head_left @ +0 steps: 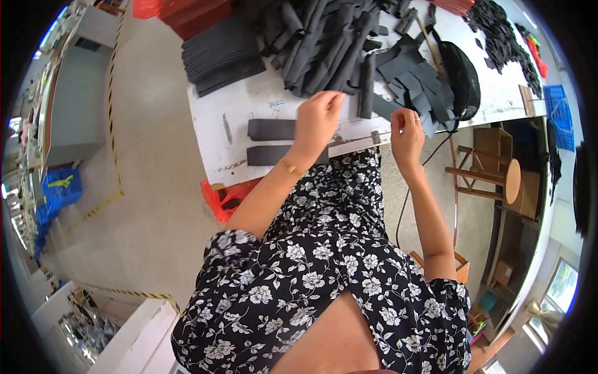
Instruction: Assembling small black rubber or foam components by applying adhesive and fitting them together.
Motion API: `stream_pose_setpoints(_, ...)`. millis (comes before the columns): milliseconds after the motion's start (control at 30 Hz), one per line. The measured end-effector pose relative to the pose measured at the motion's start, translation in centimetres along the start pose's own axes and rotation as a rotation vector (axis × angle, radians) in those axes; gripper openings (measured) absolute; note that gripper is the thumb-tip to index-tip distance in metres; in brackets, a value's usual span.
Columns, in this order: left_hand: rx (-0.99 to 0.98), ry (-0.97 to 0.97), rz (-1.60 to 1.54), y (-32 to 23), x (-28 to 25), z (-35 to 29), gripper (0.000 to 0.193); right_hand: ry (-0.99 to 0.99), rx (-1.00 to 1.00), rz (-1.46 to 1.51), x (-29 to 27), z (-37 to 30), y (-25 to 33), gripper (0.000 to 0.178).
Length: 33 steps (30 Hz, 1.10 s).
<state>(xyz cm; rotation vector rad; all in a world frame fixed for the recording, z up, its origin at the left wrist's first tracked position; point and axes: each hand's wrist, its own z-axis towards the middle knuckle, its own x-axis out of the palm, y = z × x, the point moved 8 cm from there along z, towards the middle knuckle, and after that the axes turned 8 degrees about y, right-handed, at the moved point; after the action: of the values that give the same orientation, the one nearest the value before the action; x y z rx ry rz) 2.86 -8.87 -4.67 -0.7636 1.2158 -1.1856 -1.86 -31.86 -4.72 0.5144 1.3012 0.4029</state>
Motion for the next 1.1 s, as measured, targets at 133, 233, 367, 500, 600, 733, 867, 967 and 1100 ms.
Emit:
stream_pose_setpoints(133,-0.034,0.098,0.416,2.8,7.5,4.3,0.021,0.136,-0.321,-0.318,1.6,1.5,-0.3,0.043)
stream_pose_setpoints(233,-0.144,0.102,0.486,4.4,9.2,4.6,0.018,0.286,-0.491,-0.578,4.3,1.2,-0.7,0.04)
stream_pose_setpoints(367,-0.558,0.188,-0.199,7.7,9.3,2.7,0.018,0.249,-0.624,-0.888,5.3,-0.1,-1.0,0.038)
stream_pose_setpoints(500,-0.893,0.393,-0.885,8.3,9.4,-1.2,0.012,0.355,-0.596,-0.724,4.9,-0.4,0.2,0.028)
stream_pose_setpoints(600,-0.812,0.362,-0.927,5.2,7.9,-2.0,0.007,0.401,-0.479,-0.564,4.9,0.3,-2.0,0.02)
stream_pose_setpoints(733,-0.44,0.193,-1.072,-1.5,2.5,-0.6,0.01,-0.017,-0.301,0.094,-0.7,2.3,-2.5,0.028)
stream_pose_setpoints(867,-0.457,0.059,-0.887,0.6,-1.5,-0.8,0.011,-0.024,-0.009,0.731,-3.3,2.5,0.2,0.036)
stream_pose_setpoints(967,-0.493,-0.025,-1.047,1.9,-2.4,-0.7,0.02,0.15,-0.117,0.461,-3.4,0.7,3.9,0.033)
stream_pose_setpoints(1100,-0.537,-0.071,-1.283,4.3,-2.8,-0.6,0.024,0.144,-0.344,0.271,-3.8,-1.4,8.4,0.03)
